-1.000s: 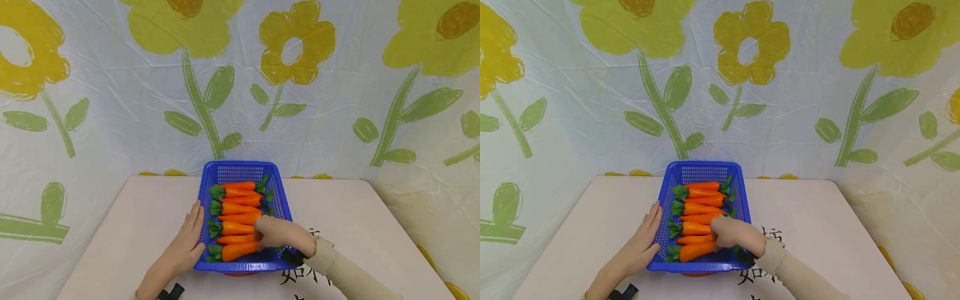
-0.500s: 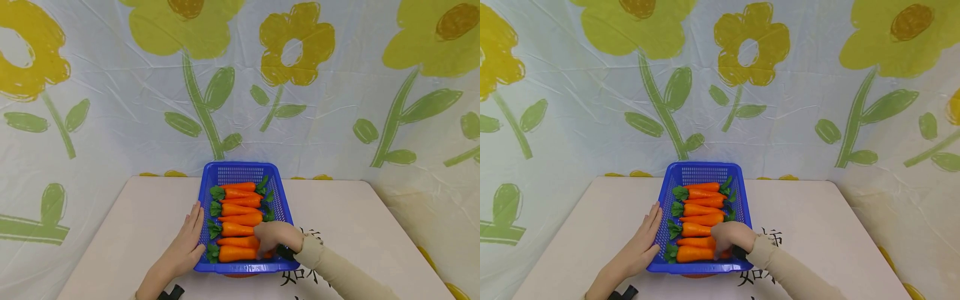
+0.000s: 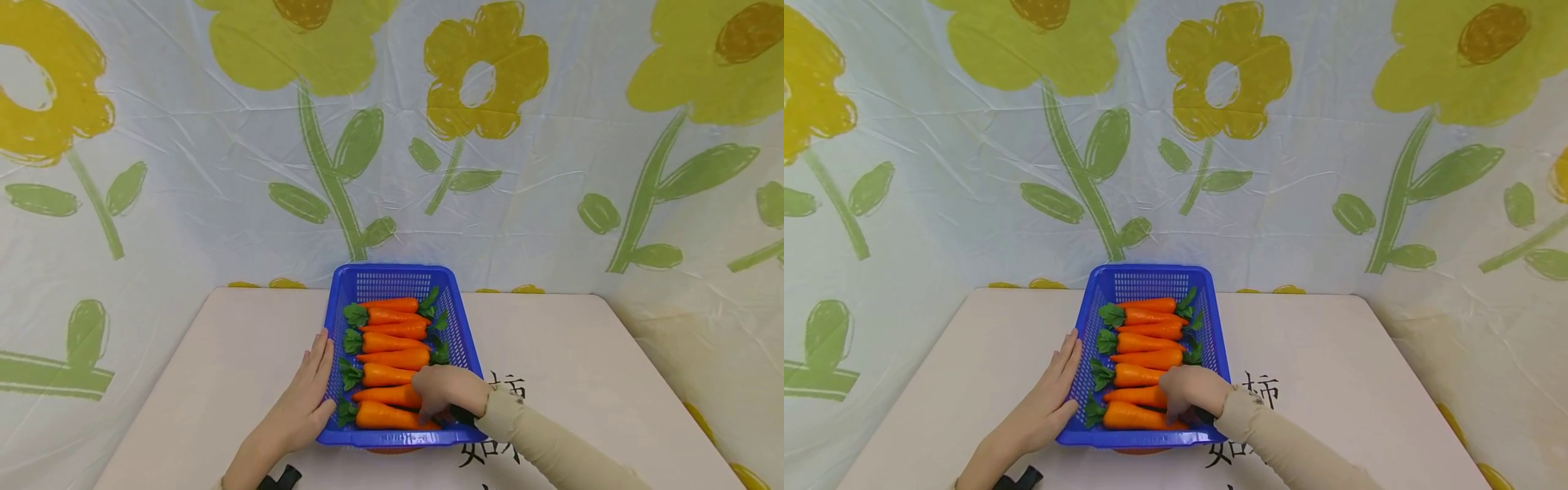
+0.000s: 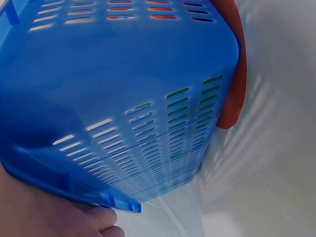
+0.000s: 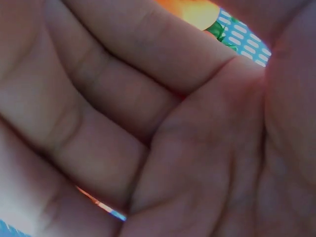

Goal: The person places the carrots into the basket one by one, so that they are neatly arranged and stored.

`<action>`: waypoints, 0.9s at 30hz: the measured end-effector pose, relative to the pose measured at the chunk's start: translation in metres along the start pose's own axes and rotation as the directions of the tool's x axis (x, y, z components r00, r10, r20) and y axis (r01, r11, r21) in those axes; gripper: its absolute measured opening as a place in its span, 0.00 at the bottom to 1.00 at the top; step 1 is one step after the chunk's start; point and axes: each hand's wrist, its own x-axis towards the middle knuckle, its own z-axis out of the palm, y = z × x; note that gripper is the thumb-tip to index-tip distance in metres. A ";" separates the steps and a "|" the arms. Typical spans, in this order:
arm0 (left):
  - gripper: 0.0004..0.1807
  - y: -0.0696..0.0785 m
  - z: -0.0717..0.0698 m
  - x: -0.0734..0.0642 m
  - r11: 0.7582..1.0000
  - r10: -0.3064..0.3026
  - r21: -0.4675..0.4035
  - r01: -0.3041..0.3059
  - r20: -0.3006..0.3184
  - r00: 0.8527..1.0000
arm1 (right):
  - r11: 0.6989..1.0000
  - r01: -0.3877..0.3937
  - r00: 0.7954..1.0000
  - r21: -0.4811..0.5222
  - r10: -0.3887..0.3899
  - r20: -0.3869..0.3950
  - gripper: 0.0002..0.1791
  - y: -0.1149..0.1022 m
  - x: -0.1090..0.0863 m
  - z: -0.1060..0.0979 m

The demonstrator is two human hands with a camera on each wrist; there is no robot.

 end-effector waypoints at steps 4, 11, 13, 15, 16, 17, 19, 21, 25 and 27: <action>0.48 0.001 0.000 0.000 1.000 0.003 -0.006 -0.003 0.000 1.000 | 0.998 0.036 0.999 0.059 -0.035 -0.016 0.17 0.004 -0.004 -0.003; 0.47 0.001 -0.002 0.001 1.000 0.006 -0.013 -0.006 0.004 1.000 | 0.964 0.169 0.985 0.204 -0.155 -0.081 0.19 0.019 -0.015 -0.017; 0.47 0.001 -0.003 0.001 1.000 0.006 -0.014 -0.006 0.004 1.000 | 0.951 0.197 0.979 0.238 -0.176 -0.104 0.19 0.023 -0.019 -0.021; 0.48 0.000 -0.003 0.001 1.000 0.007 -0.013 -0.007 0.005 1.000 | 0.939 0.225 0.972 0.261 -0.196 -0.132 0.19 0.027 -0.022 -0.024; 0.47 0.000 -0.003 0.001 1.000 0.007 -0.013 -0.007 0.005 1.000 | 0.932 0.239 0.968 0.274 -0.205 -0.147 0.18 0.029 -0.024 -0.025; 0.47 0.000 -0.003 0.001 1.000 0.008 -0.010 -0.008 0.005 1.000 | 0.924 0.255 0.963 0.284 -0.216 -0.162 0.18 0.031 -0.026 -0.026; 0.48 -0.001 -0.002 0.001 1.000 0.008 -0.006 -0.008 0.007 1.000 | 0.906 0.290 0.951 0.309 -0.237 -0.197 0.18 0.036 -0.030 -0.029; 0.48 -0.001 -0.002 0.001 1.000 0.010 -0.001 -0.010 0.010 1.000 | 0.893 0.320 0.939 0.317 -0.253 -0.234 0.18 0.041 -0.034 -0.031; 0.47 -0.001 -0.002 0.001 1.000 0.010 -0.003 -0.010 0.016 1.000 | 0.859 0.410 0.892 0.305 -0.309 -0.329 0.16 0.049 -0.043 -0.034; 0.47 -0.001 -0.002 0.000 1.000 0.008 -0.005 -0.008 0.020 1.000 | 0.844 0.445 0.866 0.299 -0.321 -0.383 0.12 0.053 -0.048 -0.034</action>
